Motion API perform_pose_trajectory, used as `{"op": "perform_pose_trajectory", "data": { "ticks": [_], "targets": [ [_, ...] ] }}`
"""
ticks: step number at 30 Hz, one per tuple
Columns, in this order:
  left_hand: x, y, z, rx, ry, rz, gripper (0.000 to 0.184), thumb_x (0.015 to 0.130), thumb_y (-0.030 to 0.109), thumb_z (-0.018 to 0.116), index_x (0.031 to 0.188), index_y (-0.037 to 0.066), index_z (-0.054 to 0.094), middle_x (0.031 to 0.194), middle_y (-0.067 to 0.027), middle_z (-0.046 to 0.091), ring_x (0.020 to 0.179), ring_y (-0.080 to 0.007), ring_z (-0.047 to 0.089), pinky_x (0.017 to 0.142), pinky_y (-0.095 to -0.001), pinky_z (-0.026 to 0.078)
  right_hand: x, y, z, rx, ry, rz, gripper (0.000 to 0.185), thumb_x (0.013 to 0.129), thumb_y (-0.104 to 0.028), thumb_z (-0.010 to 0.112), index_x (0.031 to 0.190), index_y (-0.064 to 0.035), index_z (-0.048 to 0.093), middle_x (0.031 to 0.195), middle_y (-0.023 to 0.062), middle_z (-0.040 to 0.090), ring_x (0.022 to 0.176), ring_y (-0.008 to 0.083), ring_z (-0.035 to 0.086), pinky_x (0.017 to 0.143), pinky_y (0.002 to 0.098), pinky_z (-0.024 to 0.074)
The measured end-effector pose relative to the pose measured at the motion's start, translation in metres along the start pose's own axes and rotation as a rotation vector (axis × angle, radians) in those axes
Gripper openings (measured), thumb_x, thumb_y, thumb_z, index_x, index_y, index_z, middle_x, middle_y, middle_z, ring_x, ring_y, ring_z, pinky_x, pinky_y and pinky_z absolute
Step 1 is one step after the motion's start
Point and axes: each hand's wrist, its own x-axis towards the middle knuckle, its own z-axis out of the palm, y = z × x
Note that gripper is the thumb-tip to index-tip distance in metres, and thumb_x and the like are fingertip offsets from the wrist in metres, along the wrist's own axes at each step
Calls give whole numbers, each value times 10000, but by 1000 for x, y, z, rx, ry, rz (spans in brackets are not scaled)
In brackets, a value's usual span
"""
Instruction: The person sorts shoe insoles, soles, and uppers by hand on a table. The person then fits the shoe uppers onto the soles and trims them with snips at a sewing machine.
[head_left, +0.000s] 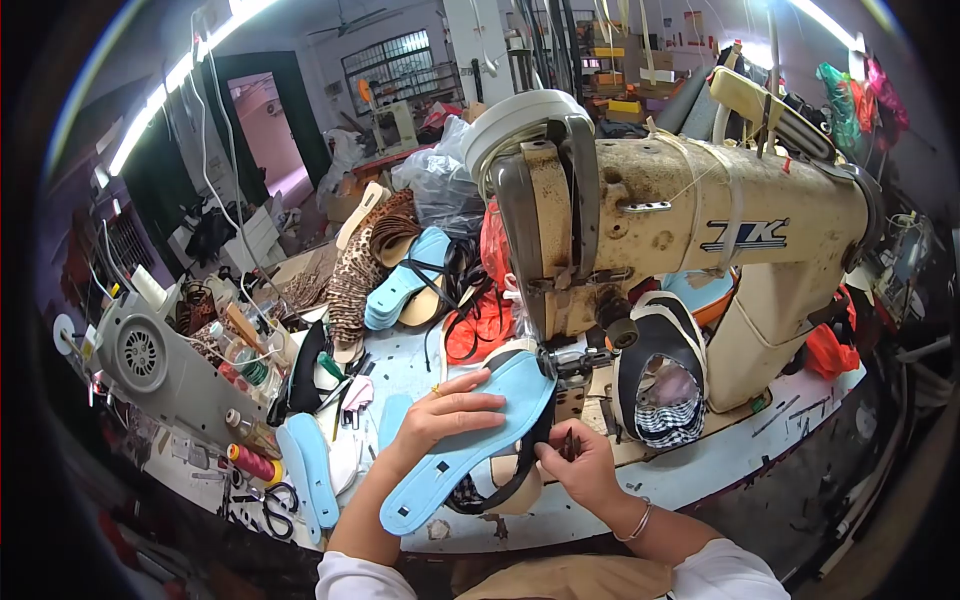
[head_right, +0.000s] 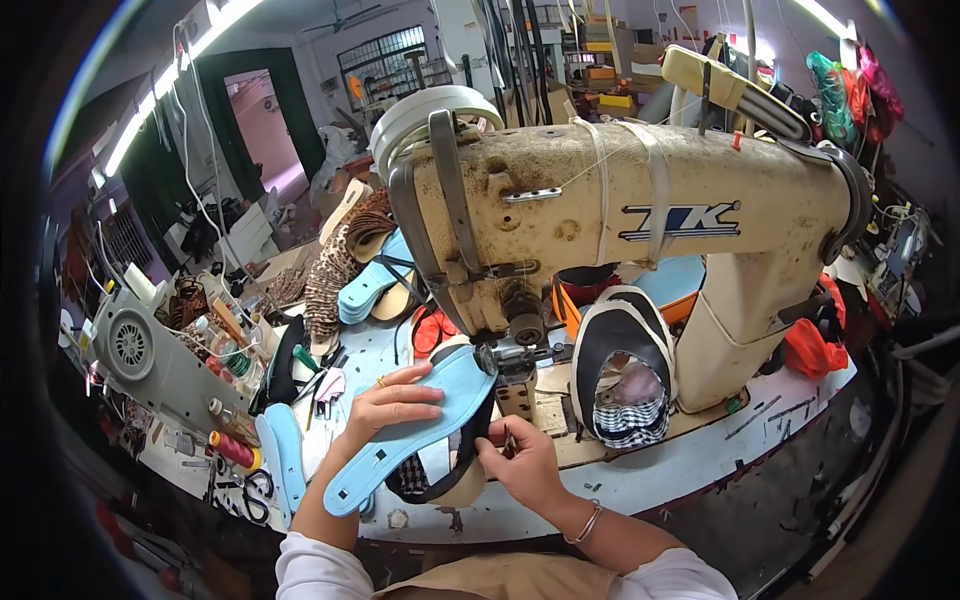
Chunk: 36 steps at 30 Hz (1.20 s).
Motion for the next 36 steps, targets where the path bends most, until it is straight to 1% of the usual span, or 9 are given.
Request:
{"op": "perform_pose_trajectory", "data": {
  "ticks": [9, 11, 24, 33, 35, 36],
  "targets": [
    [1, 4, -1, -6, 0, -15, 284, 708, 93, 651, 988, 122, 693, 1093, -46, 642, 1182, -294, 502, 972, -400, 419, -1, -5, 2, 7, 9, 5, 95, 806, -49, 649, 798, -39, 555, 675, -52, 522, 568, -2, 471, 484, 166, 383],
    [2, 4, -2, -6, 2, -21, 285, 708, 93, 651, 989, 122, 693, 1093, -45, 642, 1182, -292, 502, 972, -400, 420, 1, -6, 2, 11, 21, 6, 135, 777, -48, 687, 797, -62, 554, 648, -79, 488, 552, -13, 395, 475, 159, 317],
    [1, 1, -1, 8, -15, -17, 281, 717, 92, 638, 993, 113, 690, 1097, -39, 640, 1182, -284, 501, 972, -392, 421, 0, -6, 0, 40, 15, 11, 136, 776, -48, 687, 814, -59, 556, 668, -71, 505, 562, -9, 407, 487, 159, 330],
    [4, 7, 1, 56, 18, 10, 278, 721, 98, 629, 991, 122, 688, 1085, -36, 643, 1166, -286, 515, 953, -393, 436, 0, -4, -1, -15, 29, 8, 133, 776, -37, 683, 809, -57, 555, 656, -72, 496, 561, -6, 406, 485, 165, 335],
    [4, 8, 1, 57, 24, 8, 275, 724, 99, 624, 990, 124, 688, 1083, -35, 643, 1166, -285, 515, 951, -393, 437, 0, -6, -2, -40, 15, -28, 98, 801, -57, 656, 799, -39, 560, 653, -64, 506, 559, -10, 444, 477, 164, 359],
    [4, 8, 0, 67, 17, 5, 273, 726, 98, 620, 989, 123, 688, 1083, -35, 643, 1166, -285, 514, 951, -392, 437, 1, -7, -1, -39, 13, -31, 98, 801, -57, 656, 799, -39, 560, 653, -64, 506, 559, -10, 444, 477, 164, 359]
  ]
}}
